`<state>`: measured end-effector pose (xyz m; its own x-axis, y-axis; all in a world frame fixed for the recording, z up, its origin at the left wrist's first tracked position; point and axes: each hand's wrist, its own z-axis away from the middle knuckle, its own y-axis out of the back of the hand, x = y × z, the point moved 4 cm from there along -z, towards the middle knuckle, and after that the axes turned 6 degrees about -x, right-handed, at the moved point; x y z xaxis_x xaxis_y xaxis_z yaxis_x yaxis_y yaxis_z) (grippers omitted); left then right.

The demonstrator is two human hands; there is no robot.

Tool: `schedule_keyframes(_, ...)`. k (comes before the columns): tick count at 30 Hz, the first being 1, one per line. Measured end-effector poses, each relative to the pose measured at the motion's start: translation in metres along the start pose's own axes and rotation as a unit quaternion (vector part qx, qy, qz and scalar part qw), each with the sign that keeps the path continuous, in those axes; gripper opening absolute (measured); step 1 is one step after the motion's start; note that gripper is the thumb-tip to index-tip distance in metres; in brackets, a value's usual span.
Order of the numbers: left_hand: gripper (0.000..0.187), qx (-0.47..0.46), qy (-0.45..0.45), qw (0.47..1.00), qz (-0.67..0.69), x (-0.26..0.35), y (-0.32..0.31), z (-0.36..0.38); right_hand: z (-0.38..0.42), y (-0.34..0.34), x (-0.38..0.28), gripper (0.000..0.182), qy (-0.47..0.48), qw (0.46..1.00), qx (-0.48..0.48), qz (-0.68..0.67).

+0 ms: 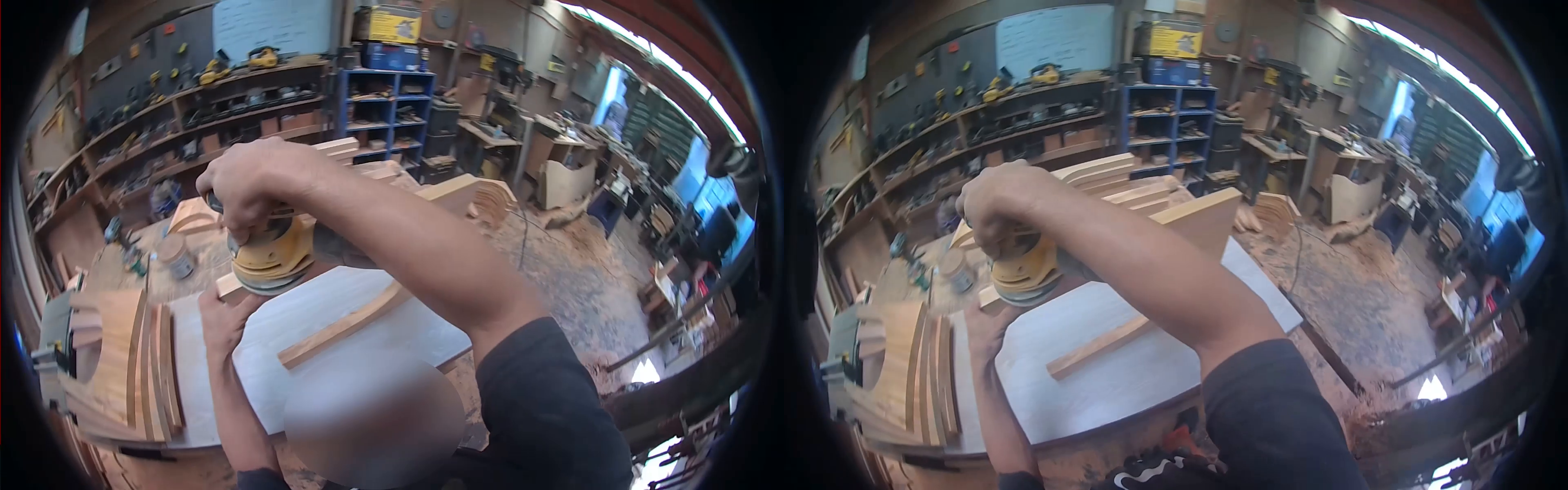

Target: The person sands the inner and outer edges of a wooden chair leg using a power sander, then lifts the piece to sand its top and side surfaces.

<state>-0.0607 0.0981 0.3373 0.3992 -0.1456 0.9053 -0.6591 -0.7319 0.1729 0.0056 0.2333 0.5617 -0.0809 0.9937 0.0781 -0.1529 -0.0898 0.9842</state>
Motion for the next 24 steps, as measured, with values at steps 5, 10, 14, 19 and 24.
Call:
schedule_keyframes(5,0.046,0.020,0.018,0.999,0.020,-0.011,0.001,0.004,0.027,-0.016,0.079,0.086,-0.078,0.997,0.007,-0.019)
schedule_keyframes(10,0.051,0.039,0.018,0.999,-0.008,-0.008,0.001,0.005,0.066,-0.022,0.156,0.079,-0.151,0.987,0.027,-0.054)
schedule_keyframes(14,0.054,0.047,0.013,0.999,-0.002,-0.004,-0.001,0.008,0.086,-0.041,0.239,0.083,-0.179,0.982,0.046,-0.048)
schedule_keyframes(19,0.062,0.071,0.043,0.996,-0.037,-0.004,0.004,0.010,0.135,-0.053,0.324,0.078,-0.204,0.974,0.055,-0.078)
schedule_keyframes(24,0.071,0.088,0.089,0.990,-0.062,0.001,0.008,0.011,0.182,-0.060,0.385,0.074,-0.207,0.973,0.030,-0.094)
